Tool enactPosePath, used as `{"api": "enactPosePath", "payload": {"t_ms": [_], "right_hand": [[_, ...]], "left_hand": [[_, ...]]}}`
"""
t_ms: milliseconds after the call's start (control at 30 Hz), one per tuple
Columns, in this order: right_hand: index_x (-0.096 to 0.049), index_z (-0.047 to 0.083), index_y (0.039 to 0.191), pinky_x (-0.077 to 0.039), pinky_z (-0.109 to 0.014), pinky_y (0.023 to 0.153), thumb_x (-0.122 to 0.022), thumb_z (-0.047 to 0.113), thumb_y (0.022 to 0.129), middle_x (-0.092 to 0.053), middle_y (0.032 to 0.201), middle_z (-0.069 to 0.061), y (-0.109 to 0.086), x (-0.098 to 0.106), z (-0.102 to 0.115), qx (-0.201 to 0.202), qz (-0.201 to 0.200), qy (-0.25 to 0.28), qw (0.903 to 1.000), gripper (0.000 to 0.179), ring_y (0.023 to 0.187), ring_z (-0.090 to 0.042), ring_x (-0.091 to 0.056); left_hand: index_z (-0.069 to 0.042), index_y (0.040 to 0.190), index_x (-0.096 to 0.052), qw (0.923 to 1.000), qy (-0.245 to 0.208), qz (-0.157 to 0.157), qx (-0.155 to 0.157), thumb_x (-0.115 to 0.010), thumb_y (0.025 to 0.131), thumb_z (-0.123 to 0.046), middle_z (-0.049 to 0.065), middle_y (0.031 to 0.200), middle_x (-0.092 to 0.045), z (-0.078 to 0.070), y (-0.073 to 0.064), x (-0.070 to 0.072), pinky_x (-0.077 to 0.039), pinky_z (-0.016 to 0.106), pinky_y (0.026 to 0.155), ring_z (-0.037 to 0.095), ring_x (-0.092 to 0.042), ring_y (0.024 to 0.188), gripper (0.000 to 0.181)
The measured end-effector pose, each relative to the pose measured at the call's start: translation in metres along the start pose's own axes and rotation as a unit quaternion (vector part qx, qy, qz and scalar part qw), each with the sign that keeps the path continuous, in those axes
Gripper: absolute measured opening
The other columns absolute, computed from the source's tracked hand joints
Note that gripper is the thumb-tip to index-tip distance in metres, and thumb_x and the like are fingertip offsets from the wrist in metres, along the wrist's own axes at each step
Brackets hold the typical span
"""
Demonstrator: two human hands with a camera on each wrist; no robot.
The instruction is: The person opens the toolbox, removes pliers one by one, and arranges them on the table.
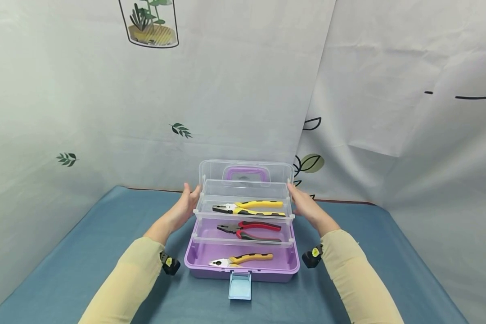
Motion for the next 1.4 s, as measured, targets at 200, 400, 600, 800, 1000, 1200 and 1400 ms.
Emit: {"api": "enactPosePath", "payload": {"t_ms": [200, 400, 600, 800, 1000, 1200, 1400], "right_hand": [[-0.006, 0.014, 0.153, -0.026, -0.063, 0.11, -0.01, 0.07, 0.091, -0.013, 0.157, -0.018, -0.003, -0.003, -0.003, -0.009, -0.003, -0.007, 0.9999, 0.084, 0.143, -0.041, -0.015], [-0.012, 0.014, 0.153, -0.032, -0.06, 0.108, -0.011, 0.069, 0.091, -0.024, 0.154, -0.021, -0.005, -0.005, -0.008, -0.005, -0.006, 0.001, 1.0, 0.083, 0.139, -0.042, -0.027], [-0.011, 0.015, 0.153, -0.036, -0.058, 0.106, -0.011, 0.068, 0.092, -0.026, 0.152, -0.022, -0.003, -0.006, -0.014, -0.001, -0.005, 0.013, 0.9999, 0.081, 0.137, -0.043, -0.03], [-0.009, 0.01, 0.153, -0.033, -0.059, 0.108, -0.008, 0.065, 0.094, -0.021, 0.154, -0.023, -0.001, -0.006, -0.015, 0.007, 0.009, 0.037, 0.9992, 0.081, 0.139, -0.043, -0.027], [-0.004, 0.012, 0.153, -0.031, -0.061, 0.108, -0.005, 0.071, 0.089, -0.015, 0.156, -0.023, 0.001, -0.008, -0.017, 0.007, 0.015, 0.047, 0.9987, 0.087, 0.139, -0.044, -0.024], [-0.007, 0.011, 0.153, -0.029, -0.061, 0.11, -0.005, 0.073, 0.088, -0.02, 0.154, -0.024, 0.002, -0.011, -0.022, 0.002, 0.013, 0.058, 0.9982, 0.089, 0.137, -0.046, -0.027], [-0.002, 0.014, 0.153, -0.026, -0.06, 0.111, -0.006, 0.073, 0.088, -0.022, 0.152, -0.027, 0.004, -0.012, -0.024, -0.007, 0.016, 0.077, 0.9969, 0.088, 0.138, -0.046, -0.025]], "left_hand": [[-0.008, 0.149, 0.016, 0.9997, -0.02, 0.007, -0.01, 0.016, 0.086, -0.063, 0.012, 0.156, 0.022, 0.002, -0.002, 0.0, 0.007, 0.052, 0.118, 0.032, 0.016, 0.144, 0.084], [-0.011, 0.15, 0.015, 0.9989, -0.044, 0.014, 0.001, 0.014, 0.085, -0.066, 0.011, 0.156, 0.021, 0.008, -0.002, 0.0, 0.009, 0.054, 0.117, 0.033, 0.013, 0.144, 0.085], [-0.014, 0.151, 0.013, 0.9977, -0.063, 0.015, 0.02, 0.013, 0.084, -0.069, 0.011, 0.159, 0.012, 0.014, -0.002, 0.0, 0.005, 0.055, 0.117, 0.033, 0.004, 0.146, 0.086], [-0.014, 0.152, 0.005, 0.9967, -0.078, 0.0, 0.02, 0.009, 0.084, -0.072, 0.01, 0.16, 0.007, 0.015, -0.002, 0.003, -0.006, 0.055, 0.118, 0.032, -0.002, 0.146, 0.089], [-0.013, 0.153, -0.001, 0.9941, -0.107, -0.004, 0.02, 0.006, 0.082, -0.076, 0.006, 0.16, 0.006, 0.017, 0.0, 0.004, -0.009, 0.053, 0.118, 0.033, -0.004, 0.146, 0.095], [-0.01, 0.153, -0.004, 0.9902, -0.137, -0.008, 0.025, 0.007, 0.086, -0.07, 0.006, 0.161, 0.0, 0.018, -0.001, 0.003, -0.012, 0.051, 0.119, 0.03, -0.009, 0.146, 0.09], [-0.011, 0.153, -0.007, 0.9889, -0.144, -0.015, 0.032, 0.005, 0.085, -0.073, 0.008, 0.16, -0.004, 0.019, -0.001, 0.001, -0.013, 0.051, 0.118, 0.03, -0.011, 0.146, 0.093]]}}
Point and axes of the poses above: each hand's wrist, its own y-axis towards the middle knuckle, its own x-axis out of the back of the hand, z = x × y, the point moved 2 cm from there along y, towards the middle knuckle
